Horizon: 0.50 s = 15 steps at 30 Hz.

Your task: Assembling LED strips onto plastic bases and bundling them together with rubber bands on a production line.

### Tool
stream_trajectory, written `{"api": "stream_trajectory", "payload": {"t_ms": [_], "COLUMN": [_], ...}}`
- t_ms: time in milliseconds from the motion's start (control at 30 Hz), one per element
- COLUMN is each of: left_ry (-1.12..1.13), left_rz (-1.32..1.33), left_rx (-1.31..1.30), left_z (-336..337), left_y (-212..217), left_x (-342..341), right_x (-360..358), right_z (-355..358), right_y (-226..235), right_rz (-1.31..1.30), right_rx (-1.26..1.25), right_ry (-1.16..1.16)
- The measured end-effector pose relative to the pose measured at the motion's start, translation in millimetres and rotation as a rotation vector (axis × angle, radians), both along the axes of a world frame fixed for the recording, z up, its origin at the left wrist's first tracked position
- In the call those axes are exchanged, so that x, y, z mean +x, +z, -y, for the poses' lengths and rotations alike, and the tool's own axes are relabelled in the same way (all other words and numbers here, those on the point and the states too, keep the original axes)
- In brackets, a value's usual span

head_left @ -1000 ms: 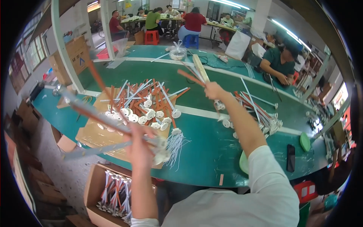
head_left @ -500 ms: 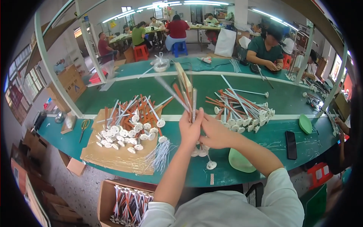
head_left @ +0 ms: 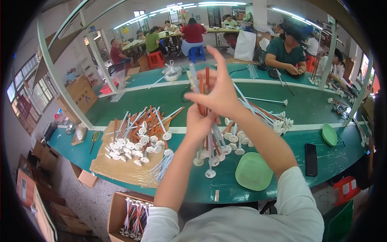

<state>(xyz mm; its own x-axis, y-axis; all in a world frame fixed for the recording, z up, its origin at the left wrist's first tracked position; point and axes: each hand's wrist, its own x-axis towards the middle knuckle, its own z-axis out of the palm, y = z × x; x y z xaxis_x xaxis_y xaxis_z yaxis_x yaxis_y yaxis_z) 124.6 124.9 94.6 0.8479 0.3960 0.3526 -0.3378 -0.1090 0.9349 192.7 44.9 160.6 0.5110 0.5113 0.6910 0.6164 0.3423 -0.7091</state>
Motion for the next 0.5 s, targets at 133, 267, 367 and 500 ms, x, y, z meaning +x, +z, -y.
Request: {"api": "stream_trajectory", "payload": {"t_ms": [133,267,367,500], "left_ry": [-0.059,-0.056,-0.053,-0.051], "left_rz": [0.056,0.069,0.249,0.066], "left_rx": [-0.074,-0.050,0.028,0.156], "left_z": [10.7,15.5,16.7,13.6], "left_y": [20.9,30.8,20.0,-1.6], "left_x": [8.7,2.6,2.9,-1.2], "right_x": [22.0,23.7,17.2,-3.6], "right_z": [-4.6,4.9,8.8,30.2], "right_y": [46.9,74.7,60.2,39.9], "right_rz": [0.402,0.761,0.799,0.429], "right_rx": [-0.128,-0.709,-0.908,-0.606], "right_ry": [-0.117,0.065,0.269,0.162]}}
